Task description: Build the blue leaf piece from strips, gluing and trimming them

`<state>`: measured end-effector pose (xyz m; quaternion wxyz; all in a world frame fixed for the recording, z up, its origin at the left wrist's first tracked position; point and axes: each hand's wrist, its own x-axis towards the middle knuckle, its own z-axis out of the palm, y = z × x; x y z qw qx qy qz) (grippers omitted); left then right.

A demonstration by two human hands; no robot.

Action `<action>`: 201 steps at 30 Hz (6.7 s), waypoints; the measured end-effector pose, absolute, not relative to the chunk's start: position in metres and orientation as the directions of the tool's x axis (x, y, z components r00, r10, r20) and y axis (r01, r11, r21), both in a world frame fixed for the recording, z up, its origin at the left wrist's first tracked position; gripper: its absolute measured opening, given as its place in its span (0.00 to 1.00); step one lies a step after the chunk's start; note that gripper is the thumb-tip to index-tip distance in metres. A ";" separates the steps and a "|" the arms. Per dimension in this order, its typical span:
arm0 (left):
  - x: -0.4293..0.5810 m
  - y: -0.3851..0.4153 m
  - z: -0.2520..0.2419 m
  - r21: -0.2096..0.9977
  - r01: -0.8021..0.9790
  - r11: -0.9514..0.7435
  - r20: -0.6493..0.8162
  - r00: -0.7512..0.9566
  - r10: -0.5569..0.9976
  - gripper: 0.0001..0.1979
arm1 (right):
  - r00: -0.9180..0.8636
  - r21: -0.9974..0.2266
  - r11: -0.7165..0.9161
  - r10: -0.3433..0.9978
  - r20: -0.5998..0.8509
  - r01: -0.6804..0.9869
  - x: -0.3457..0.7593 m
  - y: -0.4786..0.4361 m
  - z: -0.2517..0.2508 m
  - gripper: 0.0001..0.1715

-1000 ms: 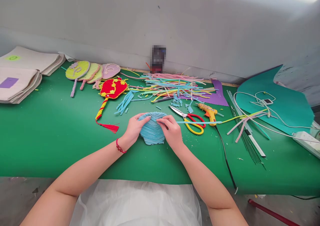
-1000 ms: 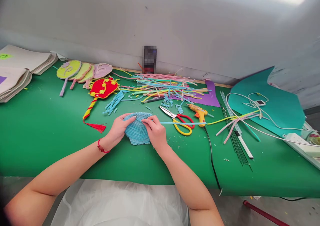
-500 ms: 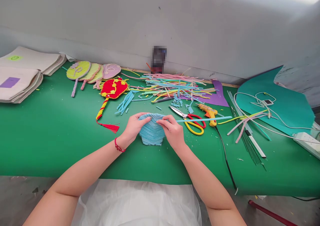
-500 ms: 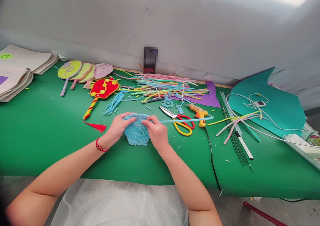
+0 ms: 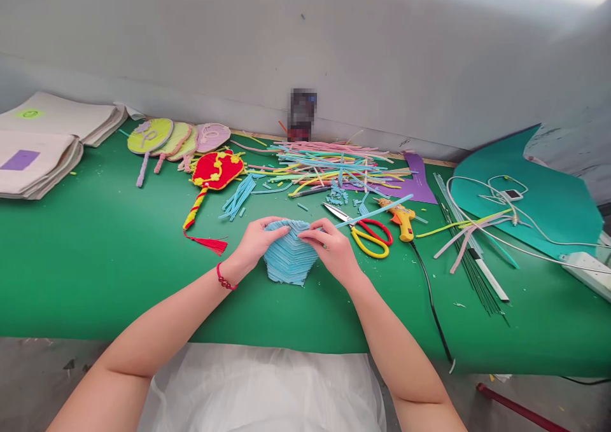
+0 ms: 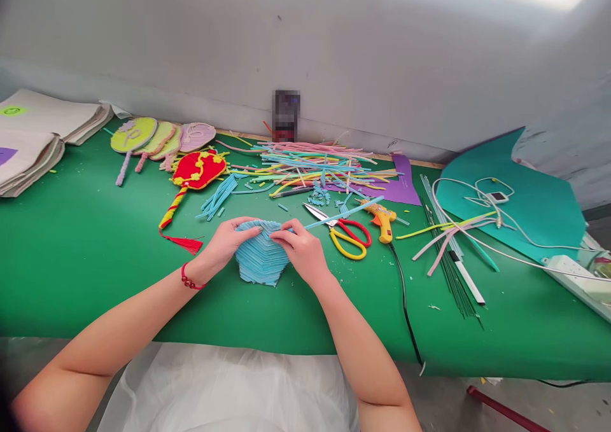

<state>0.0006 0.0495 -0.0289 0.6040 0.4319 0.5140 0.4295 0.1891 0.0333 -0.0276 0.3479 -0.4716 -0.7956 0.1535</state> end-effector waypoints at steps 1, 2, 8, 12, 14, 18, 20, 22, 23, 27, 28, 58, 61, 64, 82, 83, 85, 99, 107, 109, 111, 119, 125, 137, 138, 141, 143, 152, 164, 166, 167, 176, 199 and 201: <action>0.000 0.050 -0.029 0.959 -0.100 0.265 -0.256 0.097 0.962 0.19 | -0.284 -0.618 0.500 0.862 0.419 0.607 0.190 0.034 -0.027 0.10; -0.001 0.051 -0.029 0.954 -0.124 0.271 -0.261 0.092 0.961 0.19 | -0.255 -0.654 0.493 0.867 0.429 0.574 0.192 0.035 -0.027 0.09; -0.003 0.053 -0.030 0.928 -0.205 0.310 -0.295 0.103 0.950 0.21 | -0.145 -0.768 0.441 0.893 0.426 0.465 0.198 0.037 -0.021 0.07; -0.002 0.052 -0.028 0.917 -0.220 0.333 -0.314 0.117 0.942 0.21 | -0.038 -0.838 0.342 0.932 0.361 0.425 0.203 0.040 -0.020 0.09; -0.002 0.052 -0.027 0.915 -0.220 0.338 -0.317 0.125 0.940 0.21 | -0.027 -0.860 0.322 0.940 0.340 0.396 0.205 0.042 -0.020 0.11; -0.002 0.051 -0.025 0.913 -0.211 0.350 -0.322 0.154 0.934 0.22 | -0.049 -0.886 0.282 0.957 0.284 0.367 0.208 0.045 -0.023 0.12; -0.002 0.051 -0.024 0.913 -0.207 0.353 -0.322 0.170 0.931 0.23 | -0.050 -0.915 0.210 0.977 0.205 0.344 0.210 0.046 -0.023 0.13; -0.003 0.051 -0.023 0.915 -0.198 0.351 -0.319 0.177 0.931 0.23 | -0.061 -0.944 0.134 0.991 0.121 0.303 0.212 0.047 -0.023 0.15; -0.003 0.051 -0.023 0.917 -0.191 0.350 -0.318 0.181 0.931 0.23 | -0.079 -0.954 0.106 0.993 0.087 0.281 0.213 0.047 -0.023 0.17; -0.004 0.051 -0.022 0.920 -0.167 0.355 -0.320 0.203 0.925 0.23 | -0.163 -0.970 0.025 0.987 -0.015 0.243 0.214 0.047 -0.020 0.18; -0.004 0.051 -0.021 0.921 -0.160 0.355 -0.320 0.207 0.924 0.22 | -0.170 -0.970 0.011 0.985 -0.032 0.243 0.214 0.047 -0.020 0.17; -0.005 0.051 -0.019 0.961 0.103 0.257 -0.274 0.222 0.936 0.19 | -0.174 -0.880 0.129 0.983 0.054 0.457 0.217 0.045 -0.015 0.14; -0.004 0.051 -0.018 0.961 0.102 0.258 -0.274 0.212 0.938 0.19 | -0.167 -0.874 0.132 0.984 0.059 0.468 0.218 0.045 -0.015 0.14; -0.004 0.051 -0.017 0.961 0.104 0.255 -0.272 0.209 0.939 0.19 | -0.166 -0.875 0.131 0.984 0.060 0.466 0.217 0.045 -0.015 0.15; -0.006 0.053 -0.022 0.961 0.087 0.262 -0.275 0.241 0.931 0.21 | -0.245 -0.885 0.145 0.969 0.036 0.442 0.224 0.047 -0.021 0.15; -0.006 0.053 -0.023 0.961 0.080 0.265 -0.276 0.239 0.931 0.21 | -0.243 -0.882 0.143 0.969 0.033 0.450 0.223 0.047 -0.020 0.15; -0.005 0.053 -0.024 0.961 0.062 0.270 -0.277 0.241 0.930 0.21 | -0.241 -0.877 0.138 0.970 0.027 0.460 0.223 0.047 -0.020 0.15; -0.005 0.051 -0.017 0.964 0.062 0.258 -0.265 0.179 0.947 0.19 | -0.256 -0.869 0.159 0.966 0.038 0.469 0.223 0.046 -0.017 0.17; -0.003 0.050 -0.022 0.976 0.047 0.212 -0.217 0.121 0.969 0.22 | -0.228 -0.880 0.129 0.973 0.024 0.457 0.222 0.045 -0.014 0.18; -0.003 0.051 -0.022 0.976 0.045 0.213 -0.216 0.115 0.970 0.22 | -0.232 -0.886 0.122 0.973 0.017 0.448 0.222 0.044 -0.012 0.19; -0.004 0.051 -0.022 0.977 0.041 0.211 -0.215 0.115 0.970 0.22 | -0.232 -0.890 0.115 0.973 0.010 0.442 0.222 0.044 -0.011 0.19; -0.005 0.052 -0.019 0.967 0.071 0.246 -0.255 0.177 0.951 0.20 | -0.204 -0.917 0.104 0.979 0.025 0.386 0.222 0.044 -0.015 0.18; -0.005 0.053 -0.023 0.967 0.064 0.248 -0.255 0.184 0.949 0.22 | -0.174 -0.909 0.090 0.984 0.019 0.406 0.222 0.045 -0.017 0.20; -0.012 0.067 -0.045 0.936 0.350 0.016 -0.077 0.162 0.984 0.16 | 0.279 -0.709 0.000 0.920 0.277 0.705 0.279 0.066 -0.028 0.19; -0.013 0.068 -0.046 0.925 0.380 -0.012 -0.055 0.163 0.985 0.15 | 0.302 -0.699 -0.020 0.911 0.282 0.715 0.284 0.067 -0.029 0.19; -0.013 0.069 -0.048 0.914 0.405 -0.023 -0.053 0.177 0.983 0.15 | 0.354 -0.657 -0.077 0.886 0.299 0.750 0.297 0.070 -0.031 0.18; -0.013 0.069 -0.048 0.918 0.396 -0.017 -0.058 0.178 0.982 0.15 | 0.406 -0.621 -0.140 0.859 0.310 0.771 0.308 0.072 -0.035 0.16; -0.011 0.068 -0.045 0.962 0.263 0.068 -0.113 0.159 0.981 0.20 | 0.734 -0.537 -0.534 0.621 0.275 0.653 0.364 0.082 -0.066 0.21; -0.011 0.064 -0.034 0.970 0.141 0.197 -0.227 0.249 0.942 0.20 | 0.765 -0.600 -0.547 0.619 0.178 0.583 0.368 0.092 -0.074 0.19; -0.010 0.063 -0.036 0.970 0.112 0.218 -0.239 0.236 0.942 0.21 | 0.747 -0.624 -0.492 0.621 0.237 0.607 0.370 0.090 -0.070 0.19; -0.009 0.063 -0.037 0.969 0.089 0.230 -0.245 0.225 0.943 0.22 | 0.736 -0.643 -0.449 0.615 0.281 0.621 0.371 0.089 -0.067 0.20; -0.005 0.063 -0.051 0.952 0.296 0.076 -0.124 0.147 0.981 0.15 | 0.670 -0.843 -0.077 0.647 0.364 0.533 0.335 0.072 -0.026 0.27; -0.024 0.072 -0.049 0.797 0.573 -0.193 0.052 0.252 0.966 0.09 | 0.188 -0.697 -0.100 0.981 0.052 0.710 0.236 0.042 -0.001 0.37; -0.022 0.071 -0.048 0.788 0.581 -0.205 0.066 0.252 0.965 0.07 | 0.191 -0.680 -0.106 0.980 0.052 0.726 0.235 0.042 0.000 0.37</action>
